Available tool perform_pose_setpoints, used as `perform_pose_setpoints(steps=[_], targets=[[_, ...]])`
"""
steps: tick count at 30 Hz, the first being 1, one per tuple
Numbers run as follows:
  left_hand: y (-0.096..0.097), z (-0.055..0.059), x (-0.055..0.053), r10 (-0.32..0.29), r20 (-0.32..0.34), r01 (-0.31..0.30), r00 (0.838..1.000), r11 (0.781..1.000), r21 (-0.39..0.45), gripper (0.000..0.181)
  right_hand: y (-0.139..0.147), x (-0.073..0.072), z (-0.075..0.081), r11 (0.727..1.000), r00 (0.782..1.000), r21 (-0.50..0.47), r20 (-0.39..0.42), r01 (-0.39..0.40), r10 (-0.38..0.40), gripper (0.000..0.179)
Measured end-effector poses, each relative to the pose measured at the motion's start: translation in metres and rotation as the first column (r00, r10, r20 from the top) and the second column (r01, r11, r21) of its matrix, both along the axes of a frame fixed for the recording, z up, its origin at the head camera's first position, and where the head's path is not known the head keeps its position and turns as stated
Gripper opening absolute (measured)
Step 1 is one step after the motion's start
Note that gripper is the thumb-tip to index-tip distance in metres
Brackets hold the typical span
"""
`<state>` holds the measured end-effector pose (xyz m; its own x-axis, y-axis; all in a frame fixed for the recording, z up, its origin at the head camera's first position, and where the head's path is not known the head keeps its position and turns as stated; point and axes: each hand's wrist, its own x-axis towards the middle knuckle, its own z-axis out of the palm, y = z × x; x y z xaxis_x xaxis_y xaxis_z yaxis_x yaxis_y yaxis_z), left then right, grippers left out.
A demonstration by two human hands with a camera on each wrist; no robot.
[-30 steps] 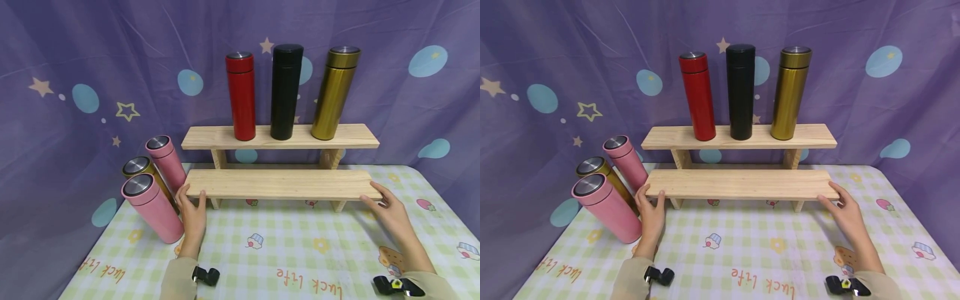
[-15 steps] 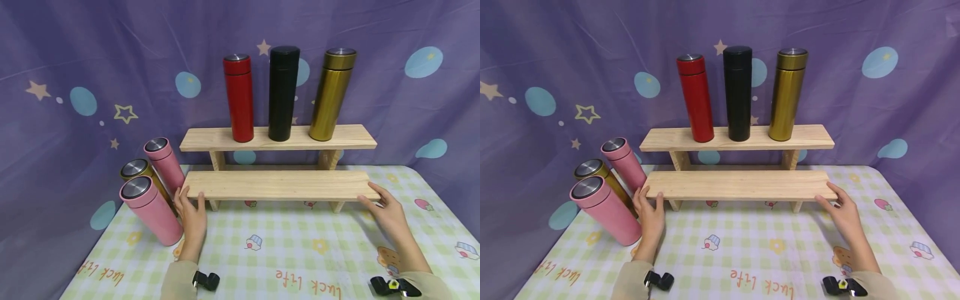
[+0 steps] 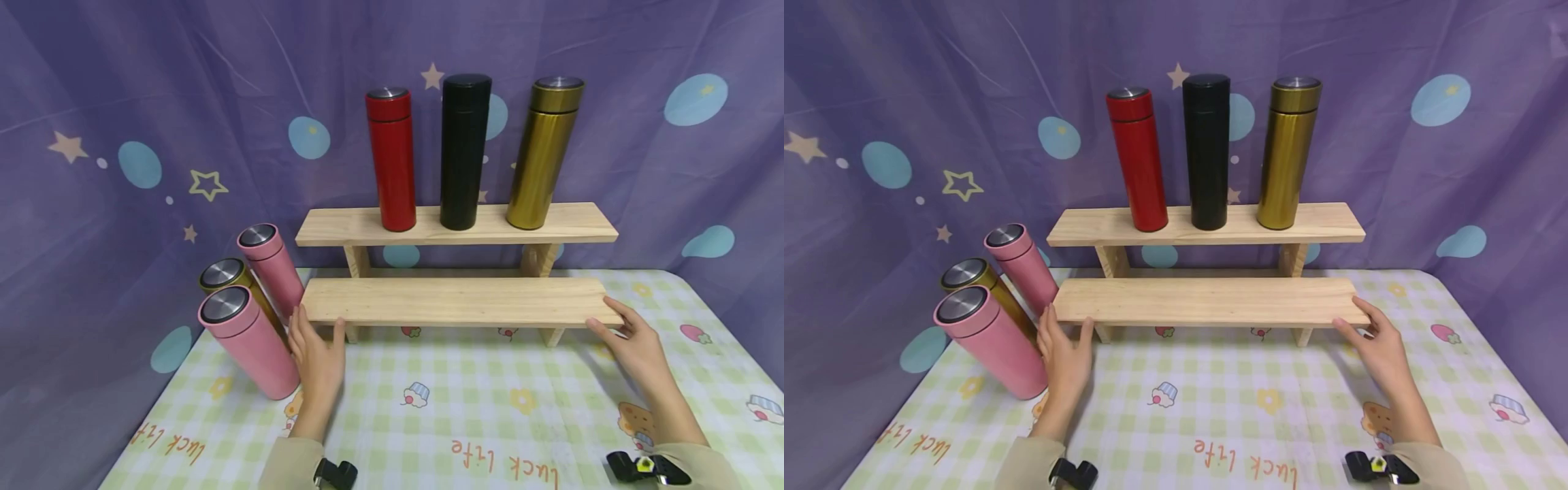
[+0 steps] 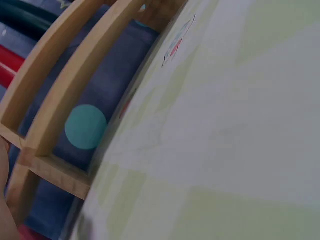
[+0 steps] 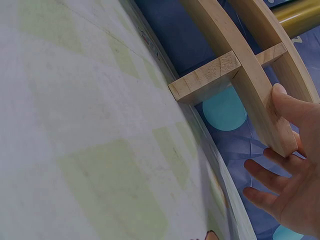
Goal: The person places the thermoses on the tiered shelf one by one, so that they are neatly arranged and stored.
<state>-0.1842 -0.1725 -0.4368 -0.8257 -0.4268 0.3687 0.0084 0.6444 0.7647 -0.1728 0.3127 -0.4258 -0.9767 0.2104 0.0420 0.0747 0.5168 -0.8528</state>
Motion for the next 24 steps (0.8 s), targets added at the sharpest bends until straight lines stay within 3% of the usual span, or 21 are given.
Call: perform_pose_setpoints(steps=[5,11,18,24], targets=[[0.0,0.01,0.014,-0.048,0.016,0.048,0.999,0.998,-0.027,0.083,0.0,0.001,0.0,1.0,1.0,-0.005,-0.001,-0.001,0.001,0.084],[-0.002,0.021,0.032,-0.148,0.002,0.148,0.989,0.987,-0.062,0.079,0.0,0.001,0.001,1.0,1.0,-0.012,0.0,-0.008,0.008,0.086],[-0.013,0.033,0.057,-0.301,-0.047,0.298,0.952,0.953,-0.058,0.072,0.0,0.0,0.001,1.0,1.0,-0.001,-0.003,0.004,-0.004,0.085],[-0.025,0.043,0.081,-0.371,-0.002,0.371,0.928,0.928,-0.028,0.068,0.0,0.0,-0.001,1.0,1.0,0.003,-0.006,0.003,-0.003,0.084]])
